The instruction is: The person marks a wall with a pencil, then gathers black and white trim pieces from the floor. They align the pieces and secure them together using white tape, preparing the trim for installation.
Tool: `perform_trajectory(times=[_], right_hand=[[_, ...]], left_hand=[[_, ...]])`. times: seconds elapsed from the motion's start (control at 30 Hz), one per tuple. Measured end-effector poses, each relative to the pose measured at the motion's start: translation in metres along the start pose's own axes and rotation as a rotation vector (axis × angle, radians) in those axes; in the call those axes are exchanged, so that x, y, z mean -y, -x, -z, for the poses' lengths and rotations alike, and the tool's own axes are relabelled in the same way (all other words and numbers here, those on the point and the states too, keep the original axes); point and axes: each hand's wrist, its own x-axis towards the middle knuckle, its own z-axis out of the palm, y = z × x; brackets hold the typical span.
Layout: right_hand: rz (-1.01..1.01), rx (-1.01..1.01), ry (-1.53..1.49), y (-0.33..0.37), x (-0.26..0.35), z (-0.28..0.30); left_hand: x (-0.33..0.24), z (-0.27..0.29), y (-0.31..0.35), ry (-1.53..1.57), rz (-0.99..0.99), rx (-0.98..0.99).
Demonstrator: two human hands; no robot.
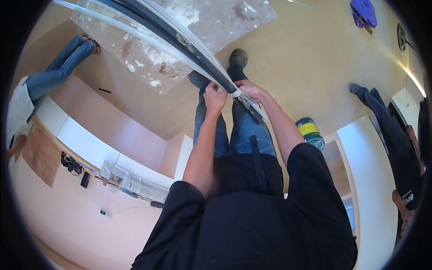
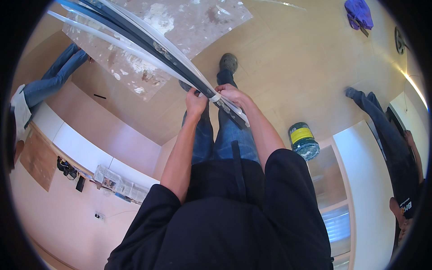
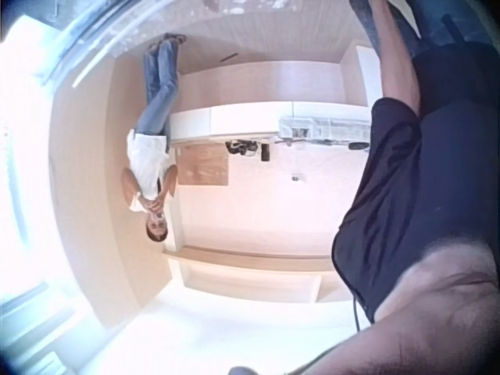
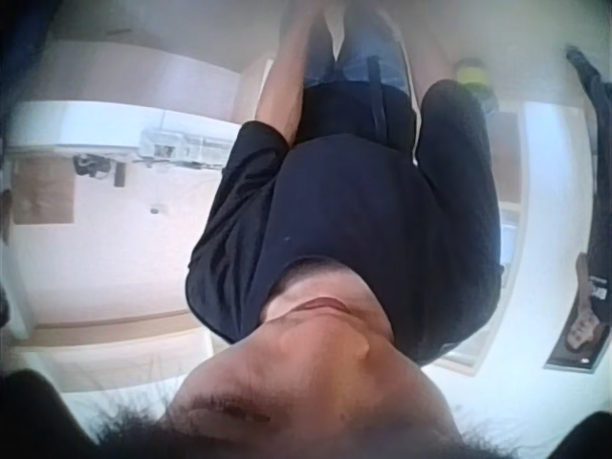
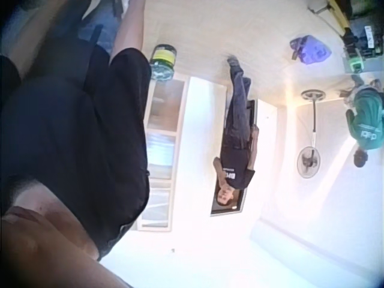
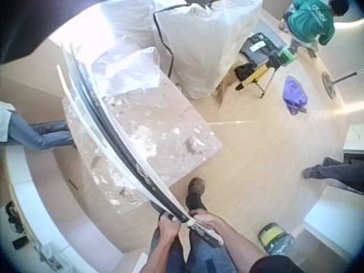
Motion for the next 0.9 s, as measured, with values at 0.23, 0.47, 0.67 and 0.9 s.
perform_trajectory(times=[0.23, 0.47, 0.67, 0.9], right_hand=[[0.190, -0.334, -0.145, 0.019, 0.003, 0.005], [0.299, -0.465, -0.029, 0.028, -0.002, 0.006], [0.211, -0.308, 0.074, 0.019, -0.010, 0.003], [-0.057, 0.047, 0.062, 0.012, 0.007, 0.003]], left_hand=[[0.016, 0.036, 0.003, -0.009, 0.070, 0.289], [0.013, 0.090, 0.024, 0.057, 0.090, 0.598], [0.009, 0.061, 0.033, -0.183, -0.396, 0.175], [-0.015, 0.053, 0.039, -0.301, -0.319, 0.168]])
